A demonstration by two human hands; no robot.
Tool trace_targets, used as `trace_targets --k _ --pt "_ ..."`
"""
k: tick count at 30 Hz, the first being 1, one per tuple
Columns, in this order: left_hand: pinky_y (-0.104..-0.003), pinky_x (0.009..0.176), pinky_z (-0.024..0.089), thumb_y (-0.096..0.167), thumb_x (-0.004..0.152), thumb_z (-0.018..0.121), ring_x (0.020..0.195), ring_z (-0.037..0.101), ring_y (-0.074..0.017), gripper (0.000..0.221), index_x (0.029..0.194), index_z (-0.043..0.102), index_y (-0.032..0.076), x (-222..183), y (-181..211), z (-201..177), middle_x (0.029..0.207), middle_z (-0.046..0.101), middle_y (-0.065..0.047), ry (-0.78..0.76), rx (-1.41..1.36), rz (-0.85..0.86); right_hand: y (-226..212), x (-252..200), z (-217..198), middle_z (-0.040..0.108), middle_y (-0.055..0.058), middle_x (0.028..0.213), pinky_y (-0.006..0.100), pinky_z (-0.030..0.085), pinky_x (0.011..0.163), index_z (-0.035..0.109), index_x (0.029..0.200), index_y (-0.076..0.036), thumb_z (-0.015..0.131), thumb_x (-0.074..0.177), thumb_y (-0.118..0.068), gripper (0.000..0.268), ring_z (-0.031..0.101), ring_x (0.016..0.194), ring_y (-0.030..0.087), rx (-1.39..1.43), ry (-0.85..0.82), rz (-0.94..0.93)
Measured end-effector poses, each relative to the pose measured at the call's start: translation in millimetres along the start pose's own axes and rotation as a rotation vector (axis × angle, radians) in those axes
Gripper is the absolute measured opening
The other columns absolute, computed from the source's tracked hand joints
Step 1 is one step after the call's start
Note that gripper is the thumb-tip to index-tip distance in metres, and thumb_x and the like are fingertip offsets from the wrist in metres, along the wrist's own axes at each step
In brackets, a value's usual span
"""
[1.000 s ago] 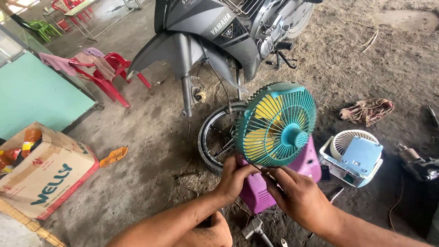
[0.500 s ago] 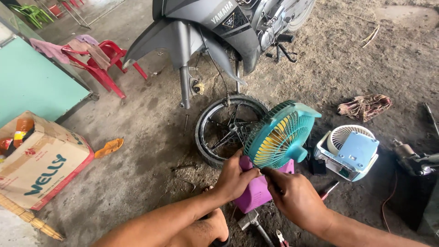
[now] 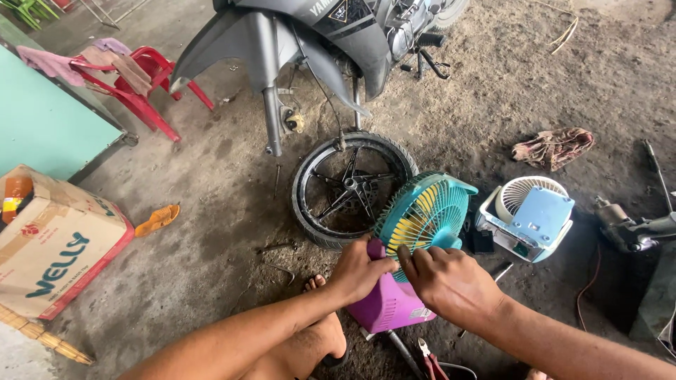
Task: Repairing and cleaning a small portable electric fan in a workshop setting.
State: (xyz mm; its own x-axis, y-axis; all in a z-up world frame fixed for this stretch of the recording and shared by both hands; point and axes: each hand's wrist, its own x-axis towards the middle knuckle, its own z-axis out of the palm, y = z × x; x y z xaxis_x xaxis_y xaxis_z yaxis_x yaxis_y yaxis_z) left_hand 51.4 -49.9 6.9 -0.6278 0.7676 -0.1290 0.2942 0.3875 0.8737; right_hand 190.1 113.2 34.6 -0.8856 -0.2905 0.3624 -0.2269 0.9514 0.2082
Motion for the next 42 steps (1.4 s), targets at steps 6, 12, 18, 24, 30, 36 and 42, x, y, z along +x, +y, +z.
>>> trace_targets --k 6,12,18,24,30,36,42 --pt "-0.031 0.045 0.044 0.02 0.077 0.069 0.048 0.05 -0.016 0.016 0.077 0.06 0.007 -1.3 3.4 -1.3 0.063 0.06 -0.002 0.062 0.059 0.005 -5.8 -9.9 22.9 0.062 0.006 0.075 0.026 0.051 0.043 0.06 0.131 0.01 0.064 0.086 -0.006 0.048 0.056 0.055 0.013 -0.052 0.04 -0.02" --pt "-0.029 0.043 0.049 0.013 0.079 0.068 0.049 0.059 -0.0173 0.027 0.102 0.065 0.0 -5.2 26.4 -7.8 0.075 0.072 -0.007 0.067 0.04 0.088 -27.1 -6.5 11.5 0.071 0.005 0.064 0.03 0.051 0.033 0.055 0.133 0.004 0.063 0.084 -0.004 0.051 0.063 0.037 0.015 0.639 0.052 0.424" --pt "-0.031 0.047 0.052 0.012 0.078 0.068 0.053 0.062 -0.0188 0.03 0.105 0.065 -0.001 -10.1 33.6 -11.3 0.077 0.073 -0.009 0.098 0.044 0.065 -22.9 1.1 5.1 0.081 0.009 0.071 0.025 0.05 0.031 0.068 0.122 0.004 0.061 0.082 0.004 0.04 0.063 0.037 0.012 0.988 0.099 0.602" --pt "-0.027 0.041 0.047 0.011 0.081 0.068 0.047 0.053 -0.0149 0.014 0.089 0.062 0.002 2.7 2.3 -4.4 0.07 0.064 -0.005 0.051 -0.011 0.018 -10.5 6.7 5.0 0.059 0.003 0.059 0.035 0.044 0.035 0.054 0.125 0.004 0.065 0.085 -0.01 0.044 0.053 0.04 0.016 0.338 -0.006 0.211" --pt "-0.028 0.036 0.045 0.01 0.084 0.07 0.043 0.05 -0.0153 0.017 0.075 0.055 0.006 13.6 -19.3 -4.4 0.064 0.058 -0.004 0.043 -0.016 0.045 -3.9 11.8 5.8 0.066 0.009 0.07 0.024 0.051 0.035 0.061 0.127 0.009 0.064 0.089 -0.004 0.04 0.058 0.046 0.012 -0.129 0.005 -0.085" --pt "-0.029 0.035 0.047 0.01 0.081 0.07 0.042 0.052 -0.0166 0.017 0.074 0.055 0.006 16.2 -28.4 -3.6 0.063 0.059 -0.006 0.026 0.007 0.05 -4.0 12.3 5.8 0.071 0.014 0.073 0.024 0.05 0.037 0.062 0.128 0.011 0.064 0.091 -0.009 0.043 0.061 0.047 0.015 -0.21 -0.014 -0.146" --pt "-0.037 0.07 0.051 0.025 0.071 0.077 0.083 0.07 -0.0291 0.026 0.083 0.064 0.007 18.5 -22.4 -3.1 0.076 0.069 -0.012 0.018 0.119 -0.264 -6.0 5.5 33.6 0.055 0.003 0.059 0.032 0.047 0.042 0.063 0.08 -0.012 0.061 0.077 -0.012 0.003 0.06 0.047 0.021 -0.17 0.226 -0.123"
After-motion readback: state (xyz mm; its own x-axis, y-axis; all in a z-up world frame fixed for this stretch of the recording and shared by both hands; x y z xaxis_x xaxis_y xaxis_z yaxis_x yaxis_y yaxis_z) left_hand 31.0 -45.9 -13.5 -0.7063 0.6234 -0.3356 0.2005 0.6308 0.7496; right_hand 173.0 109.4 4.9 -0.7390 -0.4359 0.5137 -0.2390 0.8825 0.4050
